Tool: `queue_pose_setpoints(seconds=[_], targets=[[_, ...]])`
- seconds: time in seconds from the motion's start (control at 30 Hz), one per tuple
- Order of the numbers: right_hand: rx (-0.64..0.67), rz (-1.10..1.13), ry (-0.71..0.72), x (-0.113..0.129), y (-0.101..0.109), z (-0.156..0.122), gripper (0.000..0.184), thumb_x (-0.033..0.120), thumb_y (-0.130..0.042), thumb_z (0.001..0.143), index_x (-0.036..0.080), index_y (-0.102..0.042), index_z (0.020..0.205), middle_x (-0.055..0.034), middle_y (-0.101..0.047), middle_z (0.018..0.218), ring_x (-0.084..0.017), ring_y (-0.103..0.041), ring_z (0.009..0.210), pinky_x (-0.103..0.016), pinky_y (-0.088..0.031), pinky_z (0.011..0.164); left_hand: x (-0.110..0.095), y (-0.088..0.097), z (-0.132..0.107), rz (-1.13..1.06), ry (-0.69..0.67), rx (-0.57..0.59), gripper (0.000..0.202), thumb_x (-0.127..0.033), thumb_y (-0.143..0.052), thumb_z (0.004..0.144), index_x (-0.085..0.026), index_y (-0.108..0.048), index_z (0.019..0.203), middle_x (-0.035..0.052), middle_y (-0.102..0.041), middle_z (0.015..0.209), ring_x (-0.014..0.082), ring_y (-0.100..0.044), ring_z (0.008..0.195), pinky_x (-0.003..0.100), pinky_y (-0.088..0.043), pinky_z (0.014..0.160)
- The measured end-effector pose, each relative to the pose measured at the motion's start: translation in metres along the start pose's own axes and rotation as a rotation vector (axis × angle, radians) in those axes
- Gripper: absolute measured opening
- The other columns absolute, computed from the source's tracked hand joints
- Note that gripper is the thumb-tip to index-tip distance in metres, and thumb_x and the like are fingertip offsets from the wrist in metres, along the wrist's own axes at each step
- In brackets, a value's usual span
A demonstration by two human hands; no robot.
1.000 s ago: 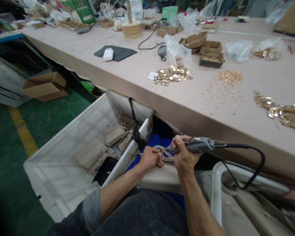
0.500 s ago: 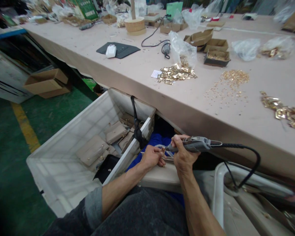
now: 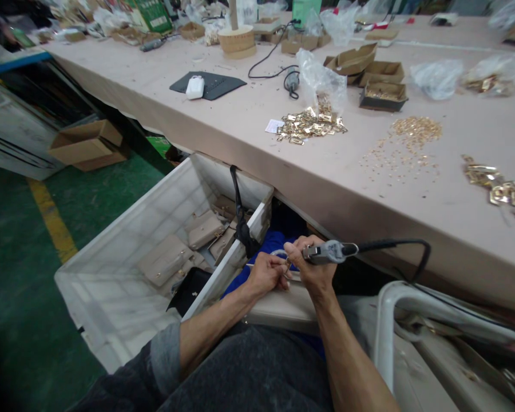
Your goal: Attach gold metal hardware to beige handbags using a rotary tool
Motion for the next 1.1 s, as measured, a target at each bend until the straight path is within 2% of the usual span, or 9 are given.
queue_pose_setpoints(seconds=[0.2,0.3,0.37,0.53,0.63,0.73,0.9,1.0,1.1], targets=[[0.121,-0.041,-0.056,0.010,0.004,-0.005,0.035,0.030,-0.093,0.077,0.022,-0.061,0.067,0.0019,-0.062,0.064,-0.015,-0.057,0.058,-0.027,-0.046,0.055,0.002,-0.004,0.003,0.032,-0.040,0.023,0.030,-0.034,-0.066,0.080,-0.011,-0.073,0.063,0.0068,-0.065,0.049,0.0137,-0.057,0.039,0.022,-0.043,0.043],[0.232,0.029,-0.041,0.028,0.007,-0.004,0.032,0.029,-0.094,0.075,0.021,-0.064,0.069,0.0005,-0.064,0.067,-0.014,-0.055,0.057,-0.027,-0.043,0.054,0.003,-0.009,0.006,0.047,-0.100,0.033,0.038,-0.045,-0.065,0.080,-0.013,-0.070,0.060,0.0057,-0.061,0.043,0.0143,-0.055,0.037,0.023,-0.041,0.041],[0.239,0.122,0.017,0.045,0.013,0.001,0.030,0.028,-0.093,0.075,0.022,-0.065,0.071,0.0004,-0.064,0.067,-0.015,-0.055,0.058,-0.028,-0.043,0.055,0.008,-0.010,0.011,0.062,-0.069,0.026,0.039,-0.050,-0.066,0.079,-0.013,-0.070,0.065,0.0064,-0.062,0.044,0.0148,-0.054,0.035,0.023,-0.041,0.039],[-0.049,0.252,0.175,0.101,0.052,0.034,0.022,0.031,-0.084,0.085,0.021,-0.066,0.078,0.0004,-0.061,0.072,-0.013,-0.052,0.060,-0.028,-0.043,0.057,0.021,-0.009,0.022,0.029,-0.022,0.022,0.042,-0.054,-0.071,0.074,-0.012,-0.071,0.074,0.0096,-0.067,0.050,0.0161,-0.059,0.039,0.022,-0.041,0.040],[-0.330,0.246,0.252,0.129,0.099,0.069,0.022,0.030,-0.084,0.086,0.019,-0.065,0.079,0.0006,-0.063,0.076,-0.009,-0.049,0.057,-0.027,-0.049,0.061,0.030,-0.008,0.024,0.027,-0.020,-0.012,0.043,-0.055,-0.072,0.073,-0.012,-0.071,0.076,0.0091,-0.067,0.051,0.0164,-0.059,0.037,0.022,-0.040,0.039],[-0.557,0.373,0.297,0.145,0.157,0.111,0.029,0.030,-0.089,0.079,0.019,-0.063,0.086,0.0016,-0.066,0.084,-0.008,-0.051,0.057,-0.027,-0.054,0.064,0.039,-0.007,0.028,0.029,-0.023,-0.042,0.042,-0.054,-0.070,0.073,-0.012,-0.072,0.078,0.0078,-0.066,0.049,0.0164,-0.058,0.036,0.021,-0.039,0.038],[-0.754,0.588,0.276,0.146,0.234,0.169,0.030,0.024,-0.084,0.083,0.021,-0.054,0.089,0.0081,-0.060,0.078,-0.007,-0.051,0.052,-0.026,-0.055,0.059,0.042,-0.009,0.030,0.039,-0.036,-0.025,0.035,-0.048,-0.068,0.074,-0.013,-0.072,0.078,0.0073,-0.066,0.050,0.0159,-0.058,0.036,0.021,-0.040,0.038],[-0.825,0.652,0.213,0.130,0.253,0.185,0.029,0.020,-0.078,0.087,0.021,-0.049,0.085,0.0107,-0.054,0.071,-0.006,-0.048,0.047,-0.023,-0.052,0.055,0.042,-0.009,0.031,0.030,-0.042,-0.027,0.034,-0.047,-0.068,0.074,-0.013,-0.072,0.077,0.0084,-0.069,0.055,0.0146,-0.057,0.034,0.021,-0.039,0.037],[-0.866,0.676,0.185,0.112,0.257,0.191,0.026,0.016,-0.072,0.089,0.021,-0.047,0.084,0.0110,-0.052,0.068,-0.005,-0.046,0.046,-0.022,-0.051,0.053,0.044,-0.008,0.032,0.027,-0.040,-0.033,0.034,-0.047,-0.069,0.074,-0.013,-0.071,0.076,0.0087,-0.070,0.056,0.0144,-0.056,0.034,0.021,-0.038,0.036]])
Point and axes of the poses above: each hand's wrist, its own z-axis towards the middle knuckle, its own y-axis out of the back of the hand, x = y × z, the point moved 2 cm from there along z, towards the middle knuckle
